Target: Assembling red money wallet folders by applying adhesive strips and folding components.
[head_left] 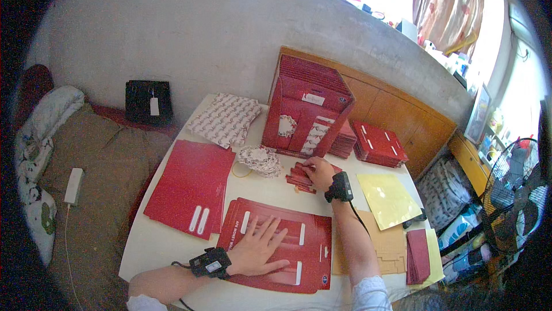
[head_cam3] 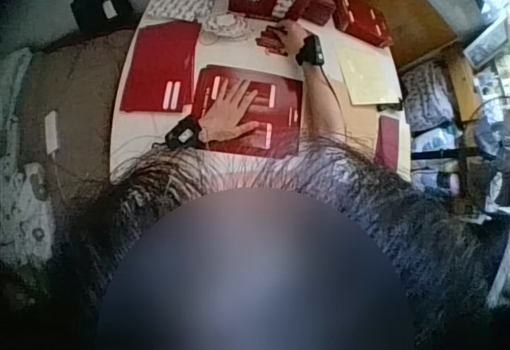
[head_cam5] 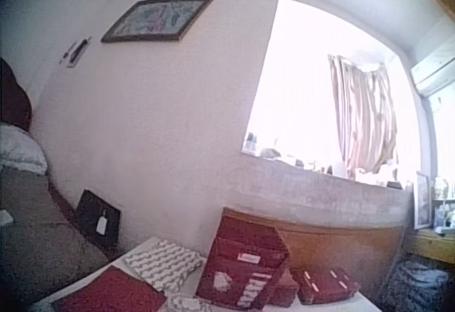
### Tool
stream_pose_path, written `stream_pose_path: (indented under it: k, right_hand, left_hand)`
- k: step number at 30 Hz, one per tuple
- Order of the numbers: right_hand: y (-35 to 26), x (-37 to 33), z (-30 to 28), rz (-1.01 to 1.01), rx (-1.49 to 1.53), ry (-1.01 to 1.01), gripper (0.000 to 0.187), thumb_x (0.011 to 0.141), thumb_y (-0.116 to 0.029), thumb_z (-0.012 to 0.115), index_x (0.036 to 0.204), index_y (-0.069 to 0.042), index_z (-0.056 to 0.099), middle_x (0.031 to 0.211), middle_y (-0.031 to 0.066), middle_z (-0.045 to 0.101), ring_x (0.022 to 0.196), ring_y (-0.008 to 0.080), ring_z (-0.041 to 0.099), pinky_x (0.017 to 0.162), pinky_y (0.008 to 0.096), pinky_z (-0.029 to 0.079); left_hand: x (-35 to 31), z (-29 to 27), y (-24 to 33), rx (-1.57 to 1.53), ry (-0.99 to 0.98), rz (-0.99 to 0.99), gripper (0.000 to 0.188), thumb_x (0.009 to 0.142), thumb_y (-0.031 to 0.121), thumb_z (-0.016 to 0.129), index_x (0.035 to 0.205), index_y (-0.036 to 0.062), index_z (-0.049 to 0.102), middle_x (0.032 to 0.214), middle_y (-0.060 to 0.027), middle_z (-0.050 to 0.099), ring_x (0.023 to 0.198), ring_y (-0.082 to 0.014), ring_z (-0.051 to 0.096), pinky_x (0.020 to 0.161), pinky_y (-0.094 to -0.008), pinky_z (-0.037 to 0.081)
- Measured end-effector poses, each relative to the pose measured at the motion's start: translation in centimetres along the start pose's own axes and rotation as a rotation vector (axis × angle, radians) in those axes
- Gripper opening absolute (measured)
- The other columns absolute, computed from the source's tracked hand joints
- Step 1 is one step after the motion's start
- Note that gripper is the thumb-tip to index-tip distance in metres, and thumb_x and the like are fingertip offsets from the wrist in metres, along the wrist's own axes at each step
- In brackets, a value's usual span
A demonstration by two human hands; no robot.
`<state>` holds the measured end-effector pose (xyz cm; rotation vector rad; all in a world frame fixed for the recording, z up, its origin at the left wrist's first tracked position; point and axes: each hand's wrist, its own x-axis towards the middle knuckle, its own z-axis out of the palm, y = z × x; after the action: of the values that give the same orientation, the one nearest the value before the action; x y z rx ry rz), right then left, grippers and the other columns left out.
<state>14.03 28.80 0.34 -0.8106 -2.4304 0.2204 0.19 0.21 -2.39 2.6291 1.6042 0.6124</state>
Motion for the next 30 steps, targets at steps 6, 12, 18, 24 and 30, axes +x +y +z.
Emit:
stream_pose_path:
  k: [6,12,18,24,30]
  right_hand:
    - [-0.8,0.1,-0.1,0.048,0.053,-0.013,0.018,0.078,-0.014,0.064,0.090,-0.001,0.062,0.091,0.0150,0.061,0.086,0.0299,0.059,0.076,0.0353,0.048]
    - [0.3,0.2,-0.2,0.107,0.085,-0.013,0.020,0.078,-0.019,0.063,0.089,-0.003,0.064,0.093,0.0178,0.059,0.089,0.0352,0.056,0.078,0.0414,0.046]
    - [0.4,0.4,-0.1,0.047,-0.045,-0.052,0.018,0.076,-0.014,0.064,0.089,-0.002,0.065,0.091,0.0158,0.058,0.086,0.0313,0.056,0.077,0.0369,0.046]
    - [1.6,0.4,0.8,0.038,-0.072,0.024,0.019,0.076,-0.015,0.064,0.091,-0.003,0.065,0.092,0.0152,0.058,0.088,0.0323,0.055,0.078,0.0380,0.044]
    - [1.5,0.4,1.0,0.068,-0.081,0.057,0.019,0.077,-0.016,0.063,0.092,-0.005,0.066,0.093,0.0151,0.059,0.089,0.0327,0.055,0.078,0.0389,0.044]
  left_hand:
    - [-0.1,-0.1,-0.1,-0.005,-0.008,-0.008,0.078,0.088,0.059,0.028,0.133,-0.0046,0.030,0.137,-0.0329,0.021,0.132,-0.0427,0.015,0.104,-0.0585,0.002]
    - [0.1,-0.2,0.1,-0.010,-0.015,-0.005,0.078,0.088,0.059,0.028,0.133,-0.0046,0.030,0.138,-0.0329,0.020,0.133,-0.0424,0.013,0.104,-0.0583,0.002]
    - [0.0,-0.1,0.0,-0.018,-0.014,-0.009,0.078,0.088,0.059,0.029,0.133,-0.0043,0.030,0.138,-0.0329,0.020,0.133,-0.0427,0.012,0.104,-0.0586,0.001]
    - [0.1,-0.1,0.0,-0.008,-0.014,-0.002,0.077,0.088,0.058,0.030,0.133,-0.0046,0.030,0.137,-0.0336,0.020,0.132,-0.0436,0.013,0.104,-0.0589,0.003]
    - [0.0,0.0,-0.1,-0.002,-0.016,0.001,0.077,0.088,0.058,0.031,0.133,-0.0052,0.030,0.137,-0.0342,0.020,0.132,-0.0442,0.014,0.104,-0.0589,0.005]
